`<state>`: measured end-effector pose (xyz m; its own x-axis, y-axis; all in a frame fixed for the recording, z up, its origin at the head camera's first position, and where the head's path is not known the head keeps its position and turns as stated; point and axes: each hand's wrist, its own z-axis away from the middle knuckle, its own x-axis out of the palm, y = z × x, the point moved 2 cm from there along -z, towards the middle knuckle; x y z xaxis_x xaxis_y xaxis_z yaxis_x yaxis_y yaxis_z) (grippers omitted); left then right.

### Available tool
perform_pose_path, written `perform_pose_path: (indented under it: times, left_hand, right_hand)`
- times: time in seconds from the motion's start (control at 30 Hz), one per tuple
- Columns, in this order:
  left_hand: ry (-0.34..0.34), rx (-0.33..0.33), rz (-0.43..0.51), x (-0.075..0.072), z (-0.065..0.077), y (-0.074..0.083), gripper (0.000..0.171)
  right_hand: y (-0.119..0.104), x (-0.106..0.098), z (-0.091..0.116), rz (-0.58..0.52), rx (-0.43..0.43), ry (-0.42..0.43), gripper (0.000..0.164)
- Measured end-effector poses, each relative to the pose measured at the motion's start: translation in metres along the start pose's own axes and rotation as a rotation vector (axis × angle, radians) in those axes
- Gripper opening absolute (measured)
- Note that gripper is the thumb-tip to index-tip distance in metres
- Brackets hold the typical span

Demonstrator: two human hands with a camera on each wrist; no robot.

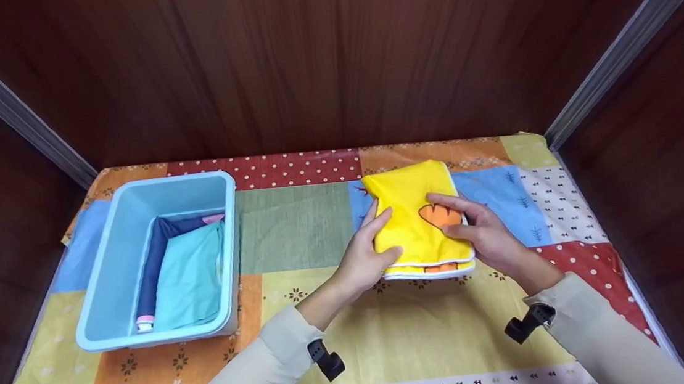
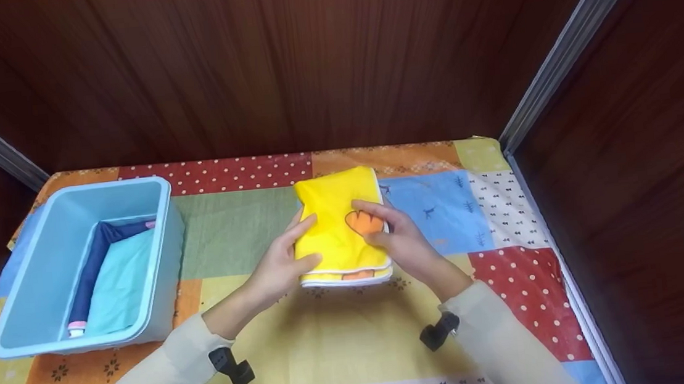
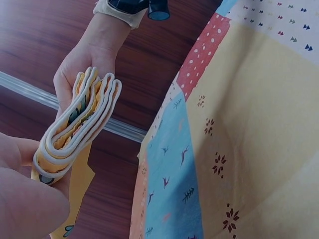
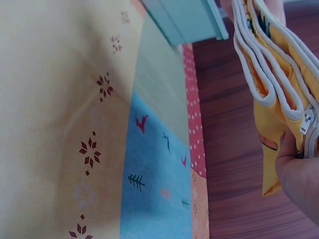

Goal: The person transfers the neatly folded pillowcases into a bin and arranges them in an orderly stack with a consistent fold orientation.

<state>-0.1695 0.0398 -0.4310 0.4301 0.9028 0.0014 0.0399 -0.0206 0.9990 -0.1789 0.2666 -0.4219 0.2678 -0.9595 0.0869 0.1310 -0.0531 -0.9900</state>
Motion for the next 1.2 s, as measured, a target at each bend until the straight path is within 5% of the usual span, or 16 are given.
perform_pose_path:
  times: [1.2]
  left_hand:
    - [0.004, 0.053, 0.056, -0.024, 0.014, 0.0, 0.072]
  right_hand:
    - [-0.003, 0.025, -0.01, 0.006, 0.02, -0.023, 0.058]
